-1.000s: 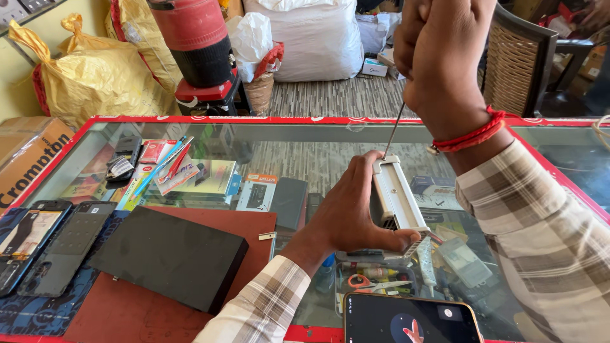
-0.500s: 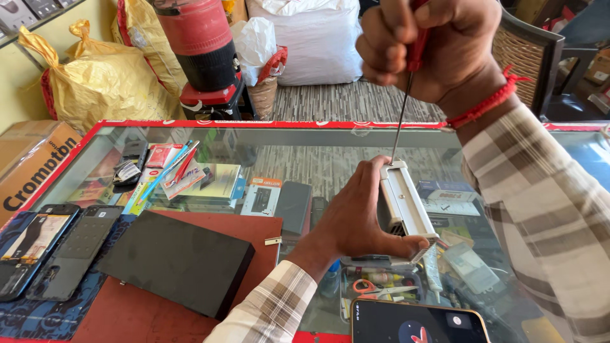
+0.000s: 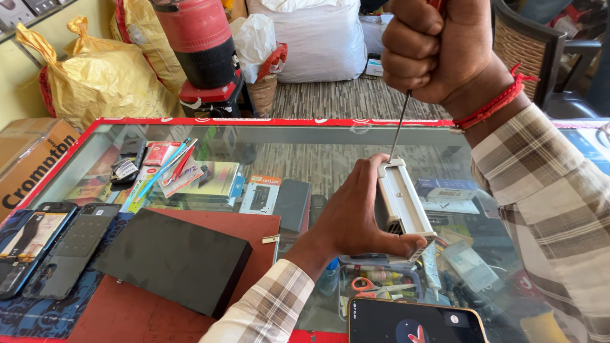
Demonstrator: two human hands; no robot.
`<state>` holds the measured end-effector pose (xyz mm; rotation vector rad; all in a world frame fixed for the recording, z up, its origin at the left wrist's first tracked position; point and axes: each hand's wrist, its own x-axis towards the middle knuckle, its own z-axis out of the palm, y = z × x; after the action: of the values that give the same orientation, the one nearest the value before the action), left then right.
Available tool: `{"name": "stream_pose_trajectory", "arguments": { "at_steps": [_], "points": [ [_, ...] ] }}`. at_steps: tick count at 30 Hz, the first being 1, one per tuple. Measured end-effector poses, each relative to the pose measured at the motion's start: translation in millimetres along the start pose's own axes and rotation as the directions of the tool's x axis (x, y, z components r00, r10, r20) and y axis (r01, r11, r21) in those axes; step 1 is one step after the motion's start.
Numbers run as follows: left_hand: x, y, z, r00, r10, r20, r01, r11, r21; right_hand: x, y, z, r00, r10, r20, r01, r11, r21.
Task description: The person uses a screwdriver to remove screws from a small white electronic device, separates the casing, and then reassembles it by aligning the parts and tightening the screws. The person handles the device and screwdriver throughout the clip.
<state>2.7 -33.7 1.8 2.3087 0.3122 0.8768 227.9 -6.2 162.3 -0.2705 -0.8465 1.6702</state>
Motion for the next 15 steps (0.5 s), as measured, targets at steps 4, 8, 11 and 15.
{"name": "stream_pose_trajectory", "arguments": {
  "at_steps": [4,8,11,15],
  "points": [
    [0.0,0.6,-0.3,1.0,-0.015,0.001,0.015,1.0,-0.004,-3.6,0.4,6.2,0.999,-0.032,-0.039,0.031,0.999,-0.039],
    [-0.6,0.7,-0.3,1.0,-0.01,-0.004,0.01,1.0,-0.005,-6.6,4.6,16.0,0.992,-0.121,0.024,0.115,0.84,-0.53],
    [-0.6,0.5,0.0,1.0,0.0,-0.015,0.0,1.0,0.005,-4.4,15.8,20.9,0.979,-0.154,0.131,0.201,0.695,-0.69],
    [-0.5,0.9,-0.2,1.0,0.002,-0.009,-0.002,1.0,0.014,16.7,37.6,21.6,0.79,-0.605,-0.098,0.298,0.52,-0.8]
  ]
}}
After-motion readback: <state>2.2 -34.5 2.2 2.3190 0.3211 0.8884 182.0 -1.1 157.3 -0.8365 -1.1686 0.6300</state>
